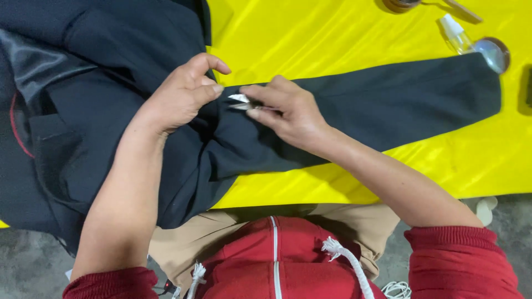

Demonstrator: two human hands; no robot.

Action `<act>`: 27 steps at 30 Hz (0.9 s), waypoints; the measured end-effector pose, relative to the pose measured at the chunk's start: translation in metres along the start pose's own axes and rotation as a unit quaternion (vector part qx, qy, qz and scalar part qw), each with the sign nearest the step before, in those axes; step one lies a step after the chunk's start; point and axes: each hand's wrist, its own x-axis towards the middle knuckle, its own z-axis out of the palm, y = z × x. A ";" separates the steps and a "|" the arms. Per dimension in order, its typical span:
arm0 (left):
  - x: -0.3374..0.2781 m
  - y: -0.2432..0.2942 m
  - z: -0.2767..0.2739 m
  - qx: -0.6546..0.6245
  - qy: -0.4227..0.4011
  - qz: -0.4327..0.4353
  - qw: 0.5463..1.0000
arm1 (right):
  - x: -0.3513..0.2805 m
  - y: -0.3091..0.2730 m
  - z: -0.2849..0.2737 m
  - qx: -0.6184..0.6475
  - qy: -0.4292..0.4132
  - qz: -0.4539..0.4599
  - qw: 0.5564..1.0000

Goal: The person cleans a black suit jacket sleeve on a yellow table using a clothes brush, a hair dryer, a spray bottle, and small scissors. They repeatedly brush the fabric, apply heat, spray liquid, and trim loose threads from the sleeve and cuff area.

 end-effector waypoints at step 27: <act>0.006 -0.013 -0.002 -0.037 0.000 0.095 0.995 | 0.017 0.002 -0.019 0.516 0.025 0.261 0.816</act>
